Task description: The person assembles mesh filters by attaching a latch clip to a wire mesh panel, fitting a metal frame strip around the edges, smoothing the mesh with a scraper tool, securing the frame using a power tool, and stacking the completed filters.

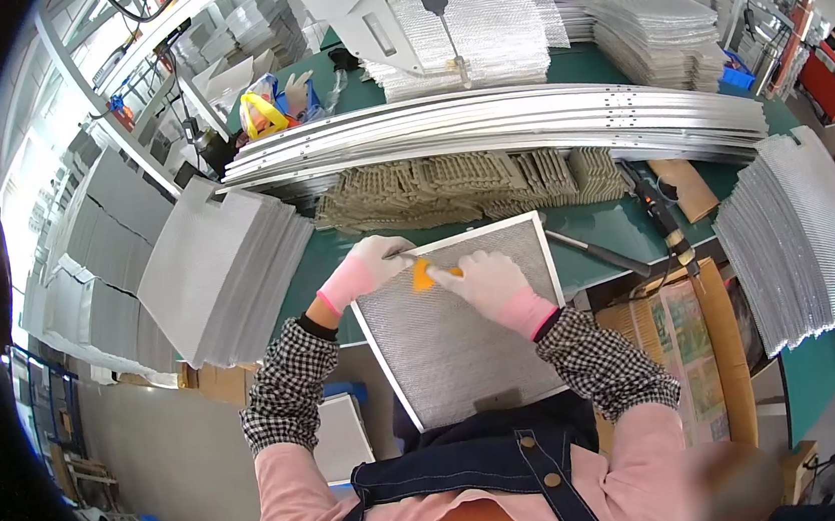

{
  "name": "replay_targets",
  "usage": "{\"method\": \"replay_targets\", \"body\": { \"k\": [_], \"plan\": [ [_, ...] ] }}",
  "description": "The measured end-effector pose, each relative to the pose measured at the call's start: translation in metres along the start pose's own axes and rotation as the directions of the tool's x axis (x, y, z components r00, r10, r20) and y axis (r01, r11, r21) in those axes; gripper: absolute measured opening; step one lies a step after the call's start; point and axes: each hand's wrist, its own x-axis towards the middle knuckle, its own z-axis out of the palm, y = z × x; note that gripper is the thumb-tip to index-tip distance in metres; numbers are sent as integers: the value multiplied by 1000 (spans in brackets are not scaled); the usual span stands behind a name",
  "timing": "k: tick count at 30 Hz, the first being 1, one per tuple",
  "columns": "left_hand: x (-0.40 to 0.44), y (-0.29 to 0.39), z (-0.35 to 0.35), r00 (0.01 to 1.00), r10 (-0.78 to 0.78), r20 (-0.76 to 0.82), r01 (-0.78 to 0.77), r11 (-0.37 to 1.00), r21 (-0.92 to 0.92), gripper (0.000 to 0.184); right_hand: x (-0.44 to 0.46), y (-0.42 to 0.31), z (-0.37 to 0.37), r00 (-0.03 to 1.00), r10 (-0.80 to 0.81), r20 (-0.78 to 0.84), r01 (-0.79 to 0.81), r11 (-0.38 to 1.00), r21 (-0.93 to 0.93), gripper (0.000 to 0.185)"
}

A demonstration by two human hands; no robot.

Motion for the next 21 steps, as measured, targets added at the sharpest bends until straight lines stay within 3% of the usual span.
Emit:
{"method": "replay_targets", "body": {
  "k": [2,6,11,14,16,17,19,20,21],
  "plan": [
    [-6,-5,-1,999,-41,1,41,999,1,35,-6,21,4,990,136,42,-132,987,-91,59],
    [-8,11,-1,1000,-14,-8,14,1000,-17,35,-29,45,-10,996,84,33,-74,967,-245,59],
    [-5,29,-1,1000,-28,11,28,999,41,34,-39,60,-13,1000,22,-1,-22,970,-243,58],
    [-6,30,-3,999,-33,6,32,997,66,35,-36,54,-14,998,67,15,-62,977,-205,57],
    [-4,27,-3,995,-90,32,89,995,40,35,-28,39,-15,950,105,295,-116,993,21,54],
    [-3,28,-3,996,-89,31,87,995,41,35,-29,29,-13,950,106,294,-117,993,20,54],
    [-4,29,-2,995,-101,21,100,994,50,35,-38,10,-7,1000,8,-24,-9,999,-35,48],
    [-5,27,0,994,-103,21,102,994,49,35,-39,10,-7,1000,7,-24,-7,999,-35,48],
    [-9,25,1,999,-44,-24,44,999,-13,36,-41,9,-8,970,241,22,-241,970,-5,48]
  ]
}}
